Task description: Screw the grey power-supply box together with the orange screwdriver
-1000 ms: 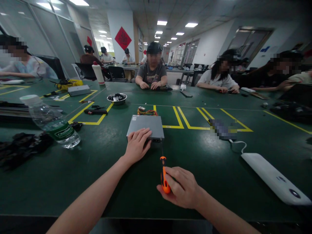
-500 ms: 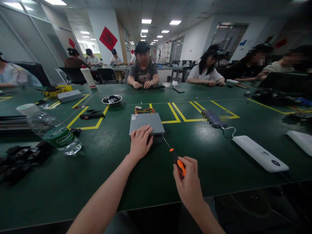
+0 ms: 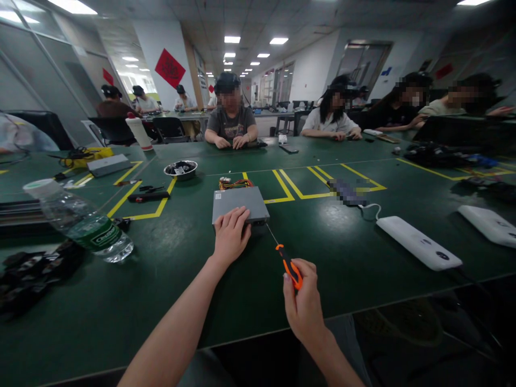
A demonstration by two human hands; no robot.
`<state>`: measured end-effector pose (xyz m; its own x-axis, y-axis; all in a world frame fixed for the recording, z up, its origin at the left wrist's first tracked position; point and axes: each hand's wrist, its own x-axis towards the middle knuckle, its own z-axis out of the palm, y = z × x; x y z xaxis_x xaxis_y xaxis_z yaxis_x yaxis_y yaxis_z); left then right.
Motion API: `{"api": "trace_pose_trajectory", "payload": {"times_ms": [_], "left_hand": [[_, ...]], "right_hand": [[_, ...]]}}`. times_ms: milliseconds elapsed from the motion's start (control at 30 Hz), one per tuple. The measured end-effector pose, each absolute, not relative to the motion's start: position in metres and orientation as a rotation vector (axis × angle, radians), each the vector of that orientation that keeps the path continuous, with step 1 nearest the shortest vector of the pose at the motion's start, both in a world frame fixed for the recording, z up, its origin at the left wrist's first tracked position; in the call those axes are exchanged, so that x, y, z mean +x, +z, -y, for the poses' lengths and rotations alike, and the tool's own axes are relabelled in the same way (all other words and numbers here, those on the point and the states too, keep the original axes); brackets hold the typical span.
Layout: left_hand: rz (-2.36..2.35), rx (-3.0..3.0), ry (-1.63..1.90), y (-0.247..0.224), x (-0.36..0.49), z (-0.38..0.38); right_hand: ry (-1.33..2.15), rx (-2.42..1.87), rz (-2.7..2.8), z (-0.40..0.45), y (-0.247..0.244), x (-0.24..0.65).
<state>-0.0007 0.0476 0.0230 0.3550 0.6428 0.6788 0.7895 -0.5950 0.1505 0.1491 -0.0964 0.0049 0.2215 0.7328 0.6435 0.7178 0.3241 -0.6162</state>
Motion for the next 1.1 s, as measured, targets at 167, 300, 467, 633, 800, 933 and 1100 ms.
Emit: {"api": "trace_pose_trajectory", "payload": {"times_ms": [167,300,467,633,800,933,1100], "left_hand": [[1.300,-2.415,-1.067,0.024,0.000,-0.047],[1.292,-2.422,-1.091,0.024,0.000,-0.047],[1.285,-2.432,-1.098,0.024,-0.001,-0.046],[1.274,-2.432,-1.063,0.025,-0.002,-0.046],[1.257,-2.430,-1.042,0.026,-0.002,-0.046],[1.270,-2.342,-1.056,0.027,-0.002,-0.045],[1.371,-2.211,-1.085,0.028,-0.003,-0.044]], "right_hand": [[0.086,-1.547,1.459,0.095,0.000,0.153],[0.114,-1.550,1.502,0.093,0.003,0.151],[0.025,-1.468,1.415,0.091,0.003,0.144],[0.015,-1.438,1.442,0.092,0.004,0.150],[0.062,-1.523,1.451,0.087,0.014,0.167],[-0.013,-1.503,1.442,0.085,0.020,0.169],[-0.056,-1.393,1.563,0.091,0.019,0.162]]}}
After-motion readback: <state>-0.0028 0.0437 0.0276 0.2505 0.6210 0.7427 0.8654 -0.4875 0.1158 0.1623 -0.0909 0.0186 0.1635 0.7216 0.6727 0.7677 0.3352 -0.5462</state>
